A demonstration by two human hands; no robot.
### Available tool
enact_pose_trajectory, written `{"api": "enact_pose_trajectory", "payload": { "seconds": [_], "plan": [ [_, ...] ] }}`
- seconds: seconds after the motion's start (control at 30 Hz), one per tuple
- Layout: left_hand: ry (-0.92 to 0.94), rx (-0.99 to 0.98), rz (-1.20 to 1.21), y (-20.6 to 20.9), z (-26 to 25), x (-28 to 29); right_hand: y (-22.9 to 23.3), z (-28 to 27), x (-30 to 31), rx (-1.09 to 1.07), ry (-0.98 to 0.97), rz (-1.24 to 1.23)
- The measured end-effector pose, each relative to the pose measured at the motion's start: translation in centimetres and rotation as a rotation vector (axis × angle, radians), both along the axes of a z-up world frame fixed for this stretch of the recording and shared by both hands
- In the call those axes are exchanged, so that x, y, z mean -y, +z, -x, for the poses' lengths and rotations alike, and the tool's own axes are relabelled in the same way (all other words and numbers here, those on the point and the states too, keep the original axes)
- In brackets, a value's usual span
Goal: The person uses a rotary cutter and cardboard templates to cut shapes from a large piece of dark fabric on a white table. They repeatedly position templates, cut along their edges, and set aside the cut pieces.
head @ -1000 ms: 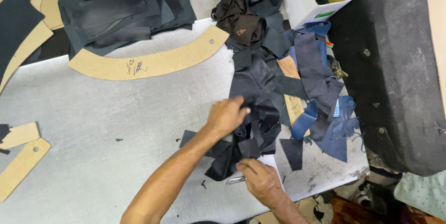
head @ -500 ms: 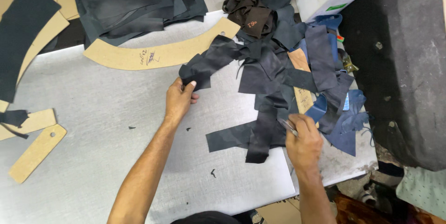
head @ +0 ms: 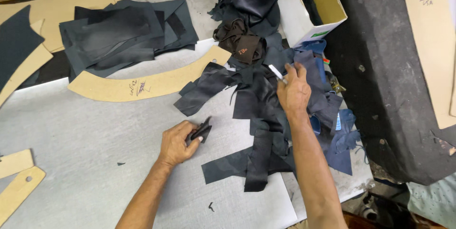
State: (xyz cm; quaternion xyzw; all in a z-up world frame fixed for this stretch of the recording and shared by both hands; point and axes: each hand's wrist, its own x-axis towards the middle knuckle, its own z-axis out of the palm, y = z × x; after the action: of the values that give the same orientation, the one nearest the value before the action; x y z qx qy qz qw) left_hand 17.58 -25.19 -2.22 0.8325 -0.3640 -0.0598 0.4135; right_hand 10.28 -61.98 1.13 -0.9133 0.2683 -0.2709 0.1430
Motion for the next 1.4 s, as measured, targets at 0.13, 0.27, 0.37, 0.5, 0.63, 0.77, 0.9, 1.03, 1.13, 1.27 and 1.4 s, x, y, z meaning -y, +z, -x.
{"api": "enact_pose_trajectory", "payload": {
  "seconds": [0.13, 0.27, 0.37, 0.5, 0.63, 0.77, 0.9, 1.03, 1.13, 1.27, 1.4],
  "plan": [
    [-0.004, 0.045, 0.011, 0.6, 0.1, 0.4, 0.5, -4.4, 3.0, -0.133, 0.115, 0.156],
    [-0.026, 0.028, 0.009, 0.8, -0.3, 0.3, 6.4, -5.0, 6.2, 0.196, 0.179, 0.14],
    [-0.082, 0.152, 0.066, 0.7, -0.1, 0.2, 13.0, -1.5, 7.6, 0.42, 0.14, -0.003],
    [-0.036, 0.042, -0.028, 1.0, -0.2, 0.4, 18.1, 2.6, 6.1, 0.304, 0.076, 0.013],
    [0.001, 0.051, -0.042, 0.9, 0.2, 0.7, 15.4, 3.5, 4.9, -0.144, 0.075, -0.496],
    [0.038, 0.112, -0.049, 0.8, 0.2, 1.1, 8.6, 0.4, 5.0, -0.454, 0.07, -0.084],
    [0.032, 0.108, -0.054, 0.3, 0.3, 1.1, 1.4, -6.3, 3.9, 0.063, 0.171, 0.064],
    [0.04, 0.084, -0.06, 0.6, 0.0, 0.9, 1.2, -11.3, 4.6, -0.215, 0.015, 0.214],
    [0.041, 0.044, -0.049, 0.2, -0.3, 0.7, 4.7, -9.5, 6.5, 0.101, -0.005, 0.146],
    [0.03, 0.111, -0.015, 0.3, -0.3, 0.8, 10.2, -4.0, 7.2, 0.14, -0.002, -0.288],
    [0.053, 0.109, 0.0, 0.6, 0.5, 1.1, 9.2, 1.0, 4.2, 0.037, 0.079, -0.857]
  ]
}}
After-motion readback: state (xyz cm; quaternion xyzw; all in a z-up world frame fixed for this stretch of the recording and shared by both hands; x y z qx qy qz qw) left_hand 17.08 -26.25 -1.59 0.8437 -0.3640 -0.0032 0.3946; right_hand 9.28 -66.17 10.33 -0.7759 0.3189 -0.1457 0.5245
